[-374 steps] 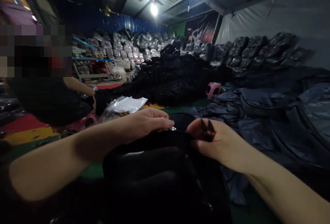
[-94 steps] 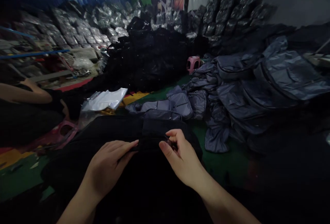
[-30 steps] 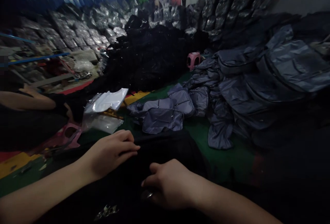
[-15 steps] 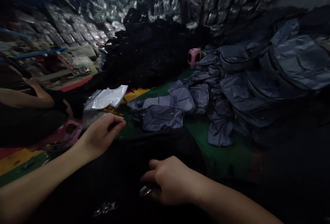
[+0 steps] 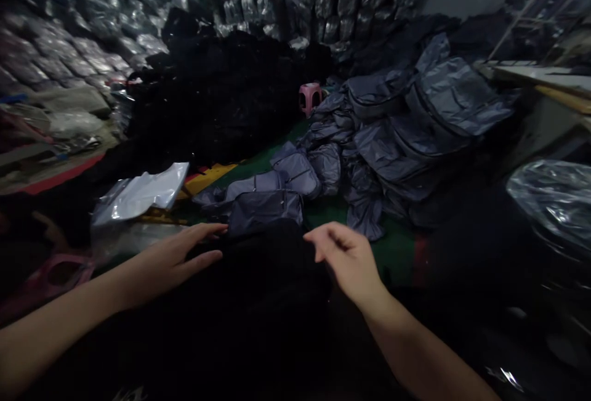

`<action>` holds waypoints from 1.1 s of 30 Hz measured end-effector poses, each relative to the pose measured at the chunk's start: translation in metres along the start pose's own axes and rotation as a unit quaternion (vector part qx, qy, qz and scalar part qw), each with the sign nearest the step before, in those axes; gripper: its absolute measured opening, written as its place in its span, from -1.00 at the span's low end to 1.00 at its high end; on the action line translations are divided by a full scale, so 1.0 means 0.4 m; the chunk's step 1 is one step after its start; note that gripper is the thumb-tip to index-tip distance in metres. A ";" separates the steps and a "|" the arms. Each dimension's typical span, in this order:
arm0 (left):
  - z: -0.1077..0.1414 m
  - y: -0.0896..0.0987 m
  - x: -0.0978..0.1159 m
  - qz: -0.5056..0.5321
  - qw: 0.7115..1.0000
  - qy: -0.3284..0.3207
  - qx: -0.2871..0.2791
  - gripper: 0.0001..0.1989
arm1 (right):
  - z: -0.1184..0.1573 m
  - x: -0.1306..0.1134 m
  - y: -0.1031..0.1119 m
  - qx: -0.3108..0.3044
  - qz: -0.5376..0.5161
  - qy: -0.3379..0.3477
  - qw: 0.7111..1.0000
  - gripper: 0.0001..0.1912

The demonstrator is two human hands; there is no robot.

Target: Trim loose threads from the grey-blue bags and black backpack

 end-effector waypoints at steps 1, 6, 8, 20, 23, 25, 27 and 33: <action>-0.018 -0.002 0.013 0.000 1.000 -0.006 -0.011 -0.39 | -0.002 0.030 0.037 0.061 -0.041 -0.038 0.997 -0.75; -0.119 -0.031 0.052 -0.052 0.997 -0.028 -0.046 -0.34 | 0.017 0.136 0.109 0.114 -0.161 -0.133 0.971 -0.73; -0.154 -0.048 0.043 -0.058 0.996 -0.023 -0.058 -0.34 | 0.036 0.156 0.119 0.112 -0.149 -0.148 0.971 -0.73; -0.208 -0.080 0.061 -0.018 0.996 -0.009 -0.086 -0.40 | 0.100 0.060 -0.027 -0.268 0.129 0.057 0.953 -0.51; -0.201 -0.083 0.060 -0.002 0.995 -0.005 -0.100 -0.42 | 0.103 0.068 -0.043 -0.321 0.163 0.077 0.930 -0.54; -0.197 -0.084 0.049 0.002 0.995 0.003 -0.102 -0.41 | 0.106 0.077 -0.042 -0.337 0.157 0.091 0.924 -0.55; -0.194 -0.084 0.040 -0.002 0.995 0.004 -0.099 -0.41 | 0.112 0.085 -0.038 -0.344 0.137 0.108 0.923 -0.57; -0.190 -0.085 0.029 -0.073 0.994 0.003 -0.079 -0.42 | 0.136 0.095 -0.034 -0.325 0.082 0.134 0.933 -0.71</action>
Point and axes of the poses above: each hand's wrist, its own z-axis away from the middle knuckle, its own y-axis out of the back of the hand, x = y × z, the point moved 6 cm from there along -z, towards the middle knuckle, and after that the axes turned 2 degrees about -z, right-handed, at the moved point
